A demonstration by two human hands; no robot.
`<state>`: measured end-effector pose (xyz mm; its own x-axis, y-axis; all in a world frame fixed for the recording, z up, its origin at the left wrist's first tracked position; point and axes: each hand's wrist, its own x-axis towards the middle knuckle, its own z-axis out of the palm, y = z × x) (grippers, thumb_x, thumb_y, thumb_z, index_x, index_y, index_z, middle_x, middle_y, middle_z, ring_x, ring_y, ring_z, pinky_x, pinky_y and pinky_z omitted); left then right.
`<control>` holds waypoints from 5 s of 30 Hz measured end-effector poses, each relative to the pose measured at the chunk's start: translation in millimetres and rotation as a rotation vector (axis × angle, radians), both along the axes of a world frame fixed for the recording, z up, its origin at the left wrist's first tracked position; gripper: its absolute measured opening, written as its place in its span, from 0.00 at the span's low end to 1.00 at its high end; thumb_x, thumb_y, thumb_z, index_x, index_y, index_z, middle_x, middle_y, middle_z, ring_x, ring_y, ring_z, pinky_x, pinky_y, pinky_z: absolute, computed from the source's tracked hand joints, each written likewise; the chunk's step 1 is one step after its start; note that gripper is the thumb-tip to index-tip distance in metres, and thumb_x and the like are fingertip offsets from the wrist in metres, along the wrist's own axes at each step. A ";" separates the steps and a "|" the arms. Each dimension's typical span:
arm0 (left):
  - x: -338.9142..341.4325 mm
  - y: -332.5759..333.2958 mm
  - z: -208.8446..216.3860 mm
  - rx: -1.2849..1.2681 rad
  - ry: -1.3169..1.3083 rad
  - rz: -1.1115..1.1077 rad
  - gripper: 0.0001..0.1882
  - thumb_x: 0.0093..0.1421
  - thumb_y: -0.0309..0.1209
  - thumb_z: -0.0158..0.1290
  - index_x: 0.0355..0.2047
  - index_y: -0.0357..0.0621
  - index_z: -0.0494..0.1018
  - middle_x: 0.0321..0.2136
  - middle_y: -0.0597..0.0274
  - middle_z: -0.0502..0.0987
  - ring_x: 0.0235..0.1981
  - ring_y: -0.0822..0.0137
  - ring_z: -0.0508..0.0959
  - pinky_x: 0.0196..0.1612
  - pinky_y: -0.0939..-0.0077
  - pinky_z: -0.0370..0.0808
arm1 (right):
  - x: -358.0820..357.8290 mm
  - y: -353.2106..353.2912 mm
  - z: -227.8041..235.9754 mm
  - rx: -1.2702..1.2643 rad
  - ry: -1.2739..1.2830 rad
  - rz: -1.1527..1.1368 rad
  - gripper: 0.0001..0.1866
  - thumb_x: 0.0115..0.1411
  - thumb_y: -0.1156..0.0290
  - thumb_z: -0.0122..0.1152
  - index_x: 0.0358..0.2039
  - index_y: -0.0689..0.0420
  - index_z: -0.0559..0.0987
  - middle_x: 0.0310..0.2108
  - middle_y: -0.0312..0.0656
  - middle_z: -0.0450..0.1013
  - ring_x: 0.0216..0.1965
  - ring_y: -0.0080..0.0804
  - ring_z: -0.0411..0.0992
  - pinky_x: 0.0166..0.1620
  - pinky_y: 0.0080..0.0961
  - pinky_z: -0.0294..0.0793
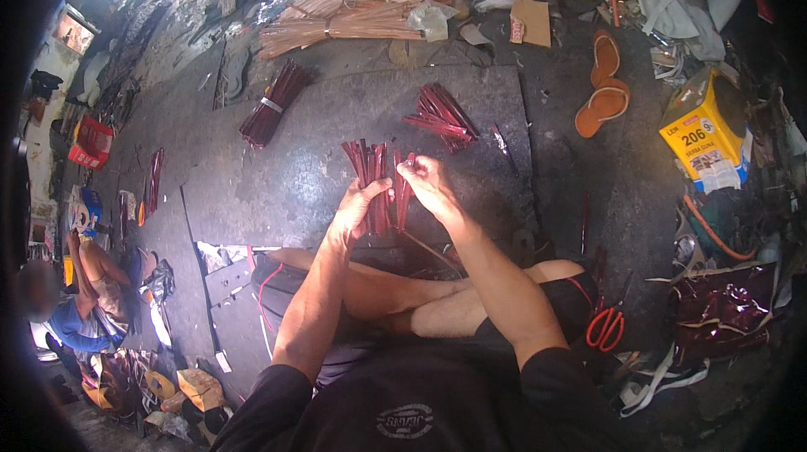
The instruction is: The person sits on the floor and uses red-handled shears to cut long red insulated cables into short segments. The cut pieces are gathered and aligned into a neat bundle.
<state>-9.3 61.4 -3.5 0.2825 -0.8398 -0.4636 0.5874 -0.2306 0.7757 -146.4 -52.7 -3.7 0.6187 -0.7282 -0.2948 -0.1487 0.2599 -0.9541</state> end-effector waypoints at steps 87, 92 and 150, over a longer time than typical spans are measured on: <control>-2.1 -2.9 -4.1 0.056 0.059 0.026 0.14 0.61 0.34 0.57 0.44 0.42 0.71 0.33 0.63 0.78 0.34 0.71 0.77 0.38 0.74 0.76 | -12.8 -29.2 -23.1 -0.609 0.251 -0.150 0.19 0.61 0.58 0.62 0.41 0.62 0.77 0.32 0.41 0.77 0.35 0.29 0.75 0.42 0.28 0.76; 0.7 1.1 -7.5 0.022 -0.031 -0.059 0.18 0.59 0.37 0.58 0.47 0.42 0.71 0.36 0.63 0.77 0.35 0.70 0.77 0.39 0.73 0.76 | 5.1 -0.8 10.1 -0.042 0.030 0.154 0.13 0.61 0.61 0.63 0.37 0.59 0.77 0.28 0.36 0.76 0.29 0.22 0.74 0.30 0.21 0.74; -1.8 -3.2 -6.9 0.038 0.081 0.009 0.18 0.64 0.30 0.53 0.50 0.36 0.65 0.38 0.53 0.79 0.37 0.63 0.80 0.42 0.70 0.79 | -12.8 -26.7 -14.9 -0.515 0.309 -0.126 0.21 0.61 0.59 0.61 0.45 0.64 0.76 0.38 0.44 0.76 0.36 0.29 0.75 0.39 0.28 0.76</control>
